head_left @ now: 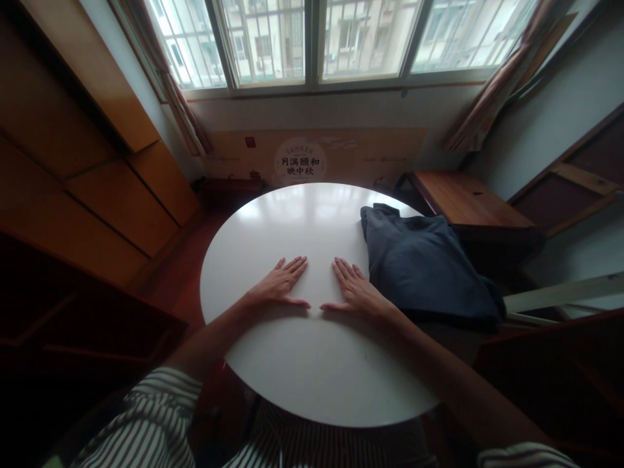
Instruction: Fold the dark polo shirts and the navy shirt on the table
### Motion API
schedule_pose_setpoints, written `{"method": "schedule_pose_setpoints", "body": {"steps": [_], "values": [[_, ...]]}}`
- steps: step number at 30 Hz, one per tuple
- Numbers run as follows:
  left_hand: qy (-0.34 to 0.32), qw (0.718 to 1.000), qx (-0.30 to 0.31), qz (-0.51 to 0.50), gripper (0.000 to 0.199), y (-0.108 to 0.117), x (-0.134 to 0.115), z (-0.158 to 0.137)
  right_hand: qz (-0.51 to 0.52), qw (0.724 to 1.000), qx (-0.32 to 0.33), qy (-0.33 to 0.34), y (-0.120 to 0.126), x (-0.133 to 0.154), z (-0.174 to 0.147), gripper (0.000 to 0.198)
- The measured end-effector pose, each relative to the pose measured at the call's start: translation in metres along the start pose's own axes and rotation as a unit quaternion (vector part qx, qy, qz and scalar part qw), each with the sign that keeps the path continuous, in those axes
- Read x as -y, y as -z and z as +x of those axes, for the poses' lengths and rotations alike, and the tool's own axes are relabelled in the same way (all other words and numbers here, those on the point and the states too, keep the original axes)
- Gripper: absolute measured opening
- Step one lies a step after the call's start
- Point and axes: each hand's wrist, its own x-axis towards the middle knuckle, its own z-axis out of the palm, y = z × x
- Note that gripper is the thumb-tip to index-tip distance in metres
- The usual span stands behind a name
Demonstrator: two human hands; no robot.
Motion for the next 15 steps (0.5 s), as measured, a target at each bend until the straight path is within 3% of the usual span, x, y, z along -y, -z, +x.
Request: {"method": "schedule_pose_setpoints", "body": {"steps": [8,15], "values": [[0.031,0.999,-0.013,-0.001,0.117,0.0035,-0.0076,-0.0003,-0.008,1.0,0.019,0.003,0.0002,-0.0014,-0.0001,0.122],[0.021,1.0,-0.013,-0.004,0.117,0.0014,-0.0043,0.0003,-0.004,1.0,0.012,-0.003,-0.0026,-0.0029,-0.0005,0.121]]}}
